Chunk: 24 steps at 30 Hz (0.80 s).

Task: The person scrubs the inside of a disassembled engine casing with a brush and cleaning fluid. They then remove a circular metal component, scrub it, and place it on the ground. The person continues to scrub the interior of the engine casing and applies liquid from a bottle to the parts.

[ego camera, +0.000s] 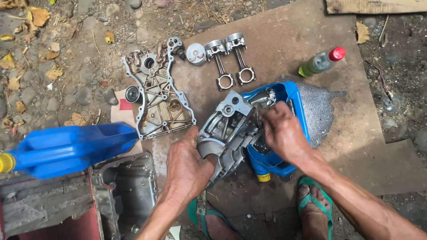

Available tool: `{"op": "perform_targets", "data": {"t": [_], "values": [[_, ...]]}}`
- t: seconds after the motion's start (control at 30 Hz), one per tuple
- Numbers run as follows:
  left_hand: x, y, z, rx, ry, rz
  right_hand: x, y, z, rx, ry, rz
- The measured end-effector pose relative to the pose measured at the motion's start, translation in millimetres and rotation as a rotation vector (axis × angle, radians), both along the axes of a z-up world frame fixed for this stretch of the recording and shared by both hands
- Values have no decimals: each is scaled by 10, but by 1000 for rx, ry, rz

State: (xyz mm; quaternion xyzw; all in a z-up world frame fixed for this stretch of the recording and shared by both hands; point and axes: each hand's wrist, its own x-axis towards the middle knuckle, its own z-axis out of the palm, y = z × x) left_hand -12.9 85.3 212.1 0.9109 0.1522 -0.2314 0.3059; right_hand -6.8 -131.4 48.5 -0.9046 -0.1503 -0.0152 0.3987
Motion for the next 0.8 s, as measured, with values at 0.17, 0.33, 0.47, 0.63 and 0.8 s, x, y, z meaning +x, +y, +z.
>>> {"op": "perform_targets", "data": {"t": [0.17, 0.33, 0.47, 0.63, 0.8], "values": [[27, 16, 41, 47, 34, 9, -337, -100, -107, 17, 52, 75], [-31, 9, 3, 54, 21, -3, -108, -143, 81, 210, -16, -72], [21, -27, -23, 34, 13, 11, -113, 9, 136, 169, -21, -51], [-47, 49, -53, 15, -53, -32, -344, -57, 38, 190, -9, -113], [-187, 237, -122, 97, 61, -3, -404, -135, 132, 287, -15, -7]]}}
